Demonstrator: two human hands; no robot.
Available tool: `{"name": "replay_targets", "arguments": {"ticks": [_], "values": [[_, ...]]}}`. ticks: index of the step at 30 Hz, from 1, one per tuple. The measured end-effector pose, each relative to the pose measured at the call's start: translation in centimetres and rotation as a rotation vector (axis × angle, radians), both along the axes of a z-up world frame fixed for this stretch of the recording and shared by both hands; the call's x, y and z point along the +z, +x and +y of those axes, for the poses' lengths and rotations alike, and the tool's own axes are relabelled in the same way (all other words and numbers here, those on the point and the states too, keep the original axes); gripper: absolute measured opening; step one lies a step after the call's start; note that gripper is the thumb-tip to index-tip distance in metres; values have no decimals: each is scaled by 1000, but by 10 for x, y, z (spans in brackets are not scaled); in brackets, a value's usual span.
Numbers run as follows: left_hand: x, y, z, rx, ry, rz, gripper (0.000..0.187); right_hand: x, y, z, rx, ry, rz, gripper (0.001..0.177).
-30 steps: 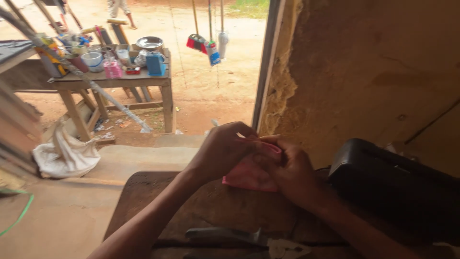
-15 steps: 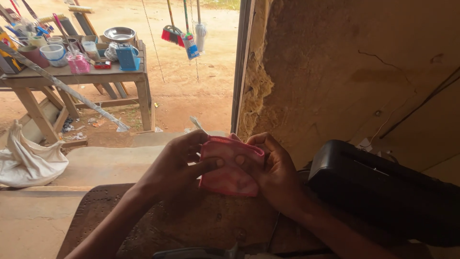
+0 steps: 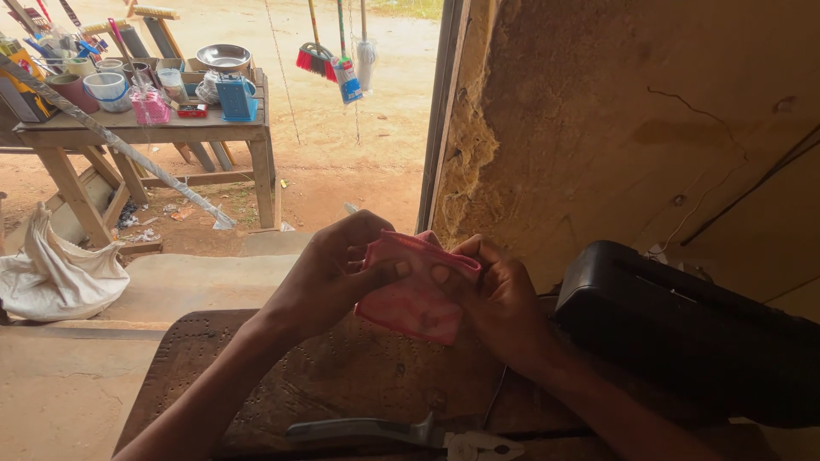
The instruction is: Repairing or working on a piece of pink fabric using fingers and pliers.
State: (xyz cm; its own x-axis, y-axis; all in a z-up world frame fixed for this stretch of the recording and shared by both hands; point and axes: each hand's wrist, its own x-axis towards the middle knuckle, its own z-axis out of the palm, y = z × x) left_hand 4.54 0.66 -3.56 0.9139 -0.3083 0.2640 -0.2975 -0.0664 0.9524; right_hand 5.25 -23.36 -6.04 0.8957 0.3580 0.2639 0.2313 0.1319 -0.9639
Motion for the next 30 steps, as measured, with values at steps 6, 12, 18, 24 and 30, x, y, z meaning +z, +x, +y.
{"name": "replay_targets", "arguments": {"ticks": [6,12,18,24,30], "values": [[6,-2,-2,-11,24,32,22,2,-1,0,3,1,12,16],[3,-1,1,-13,-26,74,18,4,-4,1,26,15,21,14],[3,-1,-1,77,11,61,18,2,-3,0,42,5,1,14],[9,-5,-5,92,-32,171,21,3,-4,0,84,2,10,14],[-3,-1,-2,108,28,147,22,8,-7,3,108,0,42,13]]}}
